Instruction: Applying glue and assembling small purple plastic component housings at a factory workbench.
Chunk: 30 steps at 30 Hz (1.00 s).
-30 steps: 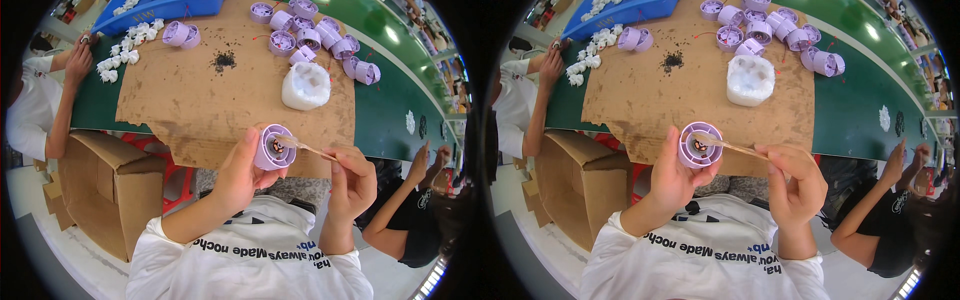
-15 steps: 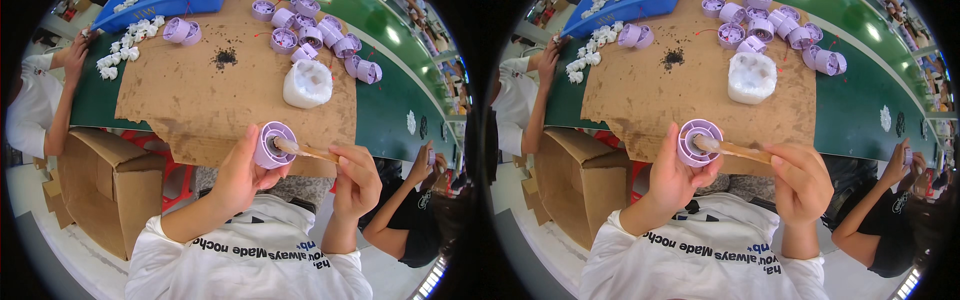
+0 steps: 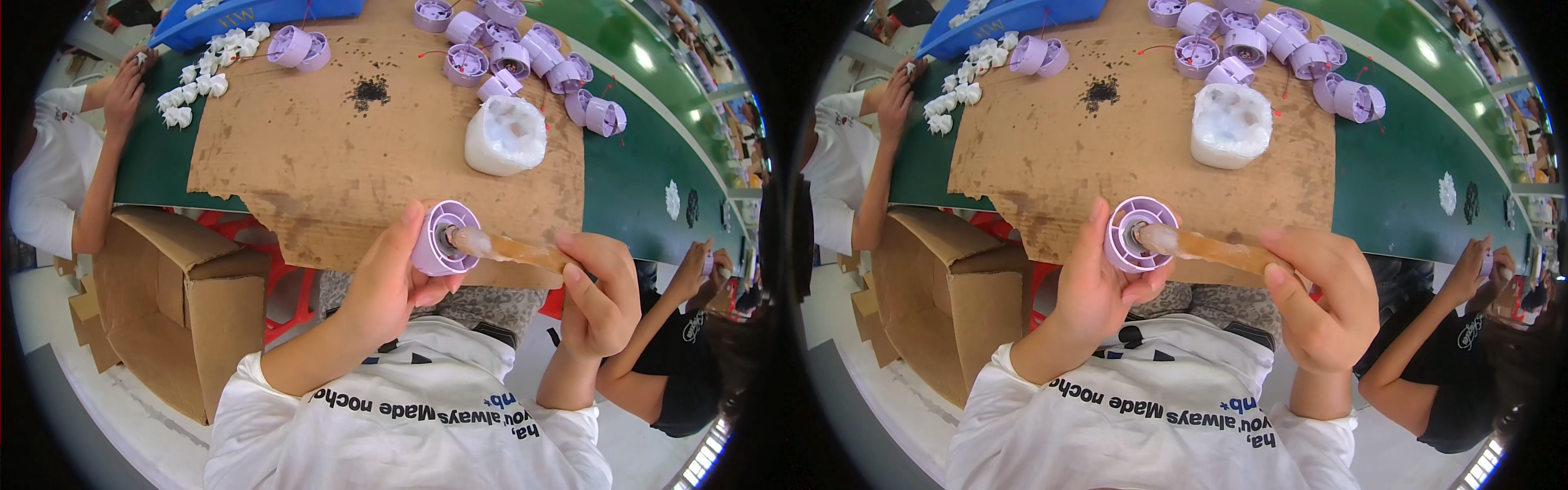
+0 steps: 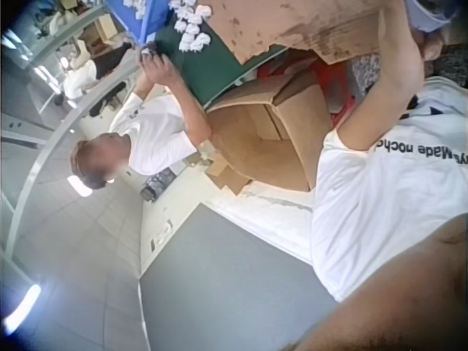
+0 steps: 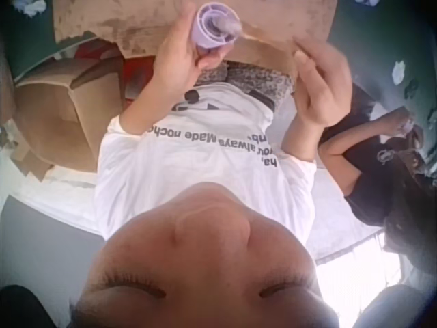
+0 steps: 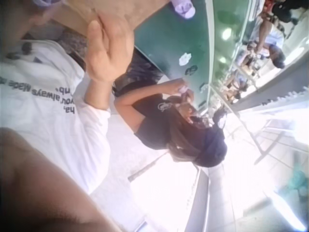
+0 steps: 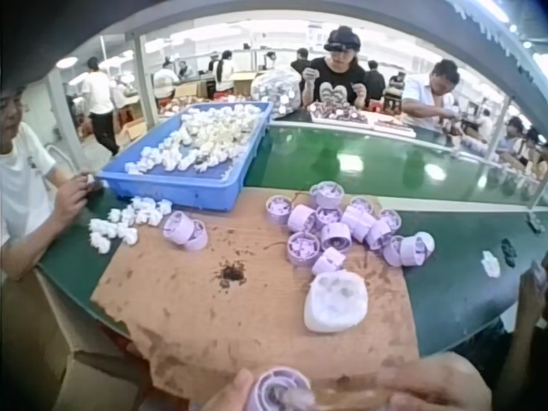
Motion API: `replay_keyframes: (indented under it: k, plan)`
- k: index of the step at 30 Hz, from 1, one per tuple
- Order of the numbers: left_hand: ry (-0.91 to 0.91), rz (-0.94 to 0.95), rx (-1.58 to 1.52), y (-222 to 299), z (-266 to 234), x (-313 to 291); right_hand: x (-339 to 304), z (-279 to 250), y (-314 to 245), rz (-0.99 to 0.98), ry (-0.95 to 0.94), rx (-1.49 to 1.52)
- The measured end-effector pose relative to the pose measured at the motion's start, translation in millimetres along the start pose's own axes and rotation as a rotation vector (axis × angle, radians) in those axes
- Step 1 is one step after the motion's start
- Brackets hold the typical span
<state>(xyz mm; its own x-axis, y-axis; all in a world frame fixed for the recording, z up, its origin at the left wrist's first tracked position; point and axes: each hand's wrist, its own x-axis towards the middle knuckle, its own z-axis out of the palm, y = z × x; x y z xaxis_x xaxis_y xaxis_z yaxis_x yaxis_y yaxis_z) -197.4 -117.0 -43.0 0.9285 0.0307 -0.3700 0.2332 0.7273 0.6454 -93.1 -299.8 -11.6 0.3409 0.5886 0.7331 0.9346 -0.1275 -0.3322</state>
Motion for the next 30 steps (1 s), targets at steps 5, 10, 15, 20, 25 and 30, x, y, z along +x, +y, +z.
replay_keyframes:
  k: [5, 10, 15, 20, 25, 30]
  plan:
    - [0.072, 0.061, -0.02, 0, 0, 3, -3, 0, -1, 0.213, 0.153, 0.199]
    - [-0.05, 0.216, 0.157, 2, -6, 4, -12, 5, -15, 0.76, 0.239, 0.65]
    - [-0.144, 0.451, 0.159, -4, -10, 5, -14, 9, -16, 1.125, 0.314, 1.116]
    - [-0.196, 0.559, 0.34, -3, -17, 2, -16, 13, -16, 1.273, 0.346, 1.29]
    - [-0.203, 0.787, 0.607, -2, -21, 6, -17, 13, -15, 1.293, 0.337, 1.275]
    - [-0.135, 0.883, 0.728, -2, -20, 7, -16, 15, -14, 1.296, 0.332, 1.253]
